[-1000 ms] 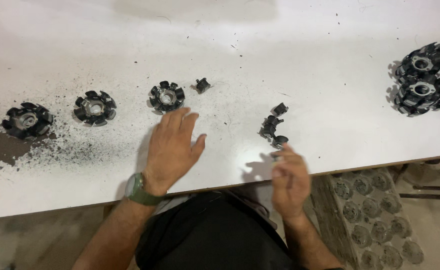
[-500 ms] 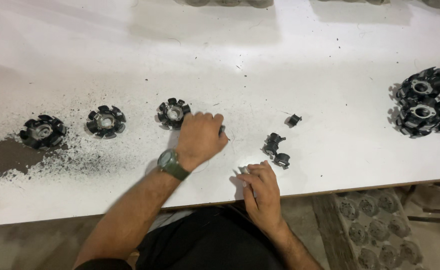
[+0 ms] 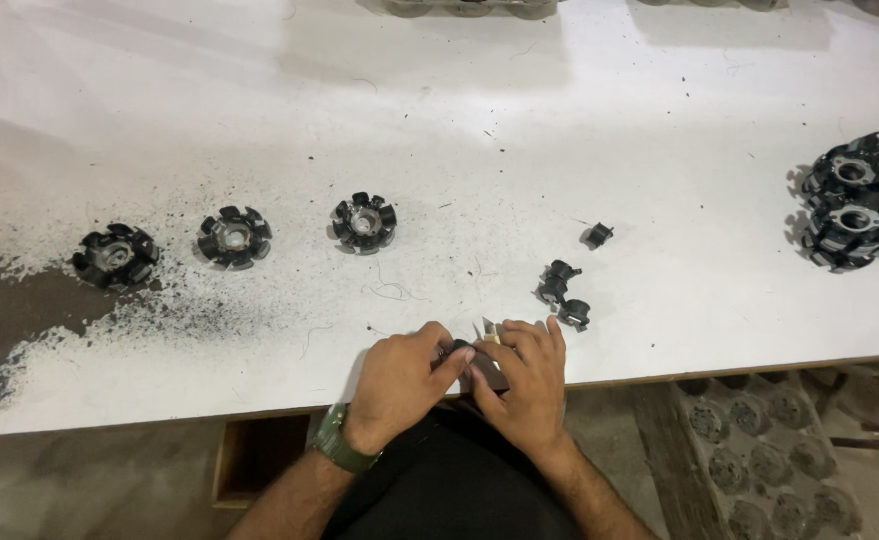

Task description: The person sits at a white workbench disassembling small black plastic wheel-hub-like components one at a time. They hold each unit, pry it apart using a small pointed blade-like tool, separate the inner metal hub from the outer plastic parts, and set the pieces aside in a growing pile of disassembled parts.

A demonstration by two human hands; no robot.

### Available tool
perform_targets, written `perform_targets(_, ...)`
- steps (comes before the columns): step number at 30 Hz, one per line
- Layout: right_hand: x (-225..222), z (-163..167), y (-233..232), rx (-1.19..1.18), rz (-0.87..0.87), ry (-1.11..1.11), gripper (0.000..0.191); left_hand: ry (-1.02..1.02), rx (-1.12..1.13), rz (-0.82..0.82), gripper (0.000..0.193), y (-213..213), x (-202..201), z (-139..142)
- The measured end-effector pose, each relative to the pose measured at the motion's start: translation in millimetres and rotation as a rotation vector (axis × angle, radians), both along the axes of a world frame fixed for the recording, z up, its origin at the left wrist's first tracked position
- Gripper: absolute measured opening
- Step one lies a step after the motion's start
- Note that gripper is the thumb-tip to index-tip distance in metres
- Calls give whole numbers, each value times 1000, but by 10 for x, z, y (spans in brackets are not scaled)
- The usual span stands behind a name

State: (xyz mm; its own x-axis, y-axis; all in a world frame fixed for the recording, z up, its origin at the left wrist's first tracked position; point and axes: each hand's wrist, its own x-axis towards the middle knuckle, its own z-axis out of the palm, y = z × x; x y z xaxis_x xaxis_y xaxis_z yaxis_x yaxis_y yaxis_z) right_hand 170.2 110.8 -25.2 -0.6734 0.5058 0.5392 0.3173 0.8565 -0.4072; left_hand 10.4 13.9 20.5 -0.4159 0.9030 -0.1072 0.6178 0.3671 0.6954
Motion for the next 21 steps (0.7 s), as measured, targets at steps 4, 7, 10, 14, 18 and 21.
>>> perform_targets(4, 10, 10, 18, -3, 19, -27, 41, 65, 145, -56, 44, -91, 26, -23)
perform_targets(7, -2, -2, 15, 4, 6, -45, 38, 284, 496, -137, 48, -177, 45, -107)
perform_targets(10, -16, -27, 5, -16, 1, -36, 37, 427, 484, -196, 38, -187, 33, -225)
perform_targets(14, -9, -32, 19, -26, 2, -51, 36, 517, 548, -186, 26, -154, 44, -321)
perform_targets(18, -8, -32, 26, -23, -25, -60, 35, 513, 602, -196, 20, -165, 62, -341)
perform_targets(21, 3, -75, 19, -14, -35, -59, 36, 512, 540, -143, 20, -172, 87, -380)
